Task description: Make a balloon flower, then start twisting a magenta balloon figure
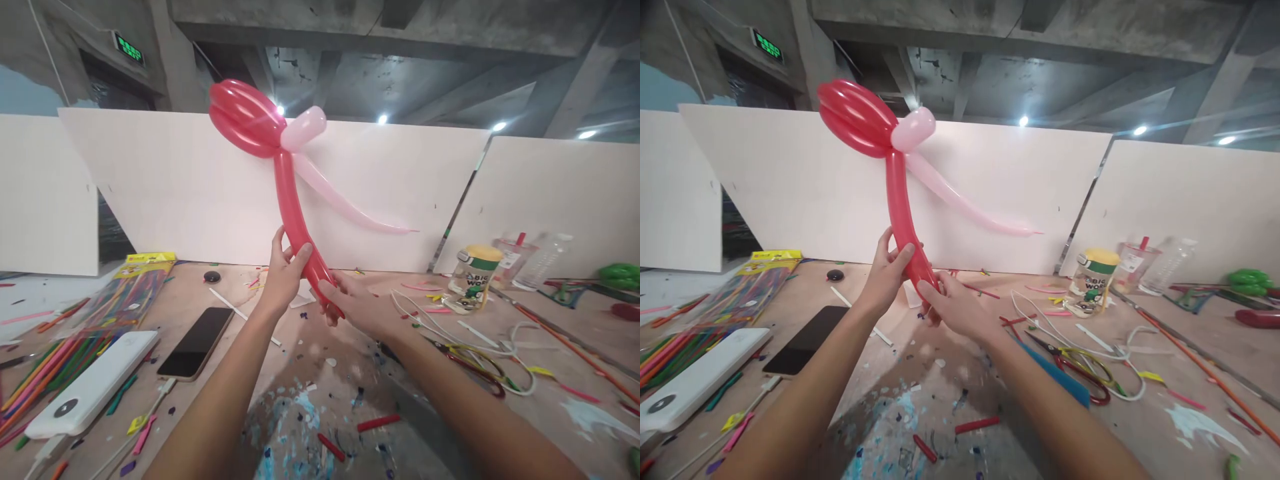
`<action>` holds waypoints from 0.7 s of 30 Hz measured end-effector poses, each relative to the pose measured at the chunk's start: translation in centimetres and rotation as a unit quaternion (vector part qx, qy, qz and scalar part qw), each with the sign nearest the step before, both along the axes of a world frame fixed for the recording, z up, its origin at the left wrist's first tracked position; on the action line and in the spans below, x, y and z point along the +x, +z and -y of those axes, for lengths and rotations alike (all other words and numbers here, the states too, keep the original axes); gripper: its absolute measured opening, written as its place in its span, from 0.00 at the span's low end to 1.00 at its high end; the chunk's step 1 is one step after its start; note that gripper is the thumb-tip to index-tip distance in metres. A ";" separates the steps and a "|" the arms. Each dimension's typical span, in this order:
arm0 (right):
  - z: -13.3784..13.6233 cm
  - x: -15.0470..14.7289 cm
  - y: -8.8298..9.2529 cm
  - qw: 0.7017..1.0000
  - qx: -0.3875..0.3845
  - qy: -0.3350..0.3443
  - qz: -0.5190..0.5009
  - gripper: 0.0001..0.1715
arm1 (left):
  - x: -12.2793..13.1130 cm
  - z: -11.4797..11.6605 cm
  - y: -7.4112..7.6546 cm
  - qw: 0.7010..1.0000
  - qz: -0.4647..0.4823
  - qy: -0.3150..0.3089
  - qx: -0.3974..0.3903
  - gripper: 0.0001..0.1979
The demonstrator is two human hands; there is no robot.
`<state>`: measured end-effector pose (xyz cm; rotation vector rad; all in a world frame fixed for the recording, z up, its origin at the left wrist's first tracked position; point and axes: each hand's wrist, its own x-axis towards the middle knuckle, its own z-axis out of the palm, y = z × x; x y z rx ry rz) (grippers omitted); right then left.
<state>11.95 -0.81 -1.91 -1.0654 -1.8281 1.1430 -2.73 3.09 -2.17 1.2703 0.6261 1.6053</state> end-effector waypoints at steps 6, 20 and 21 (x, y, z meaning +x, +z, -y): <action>-1.2 -0.4 -3.8 0.994 -0.065 -0.015 -0.085 0.24 | 2.0 -1.0 -1.8 0.993 0.094 -0.030 -0.063 0.19; -1.7 1.4 -4.1 0.980 0.141 -0.110 0.083 0.22 | 1.4 -1.1 -3.1 0.984 -0.114 -0.134 -0.025 0.16; -1.7 1.4 -4.1 0.976 0.154 -0.114 0.100 0.23 | 1.4 -1.0 -3.1 0.983 -0.126 -0.134 -0.027 0.16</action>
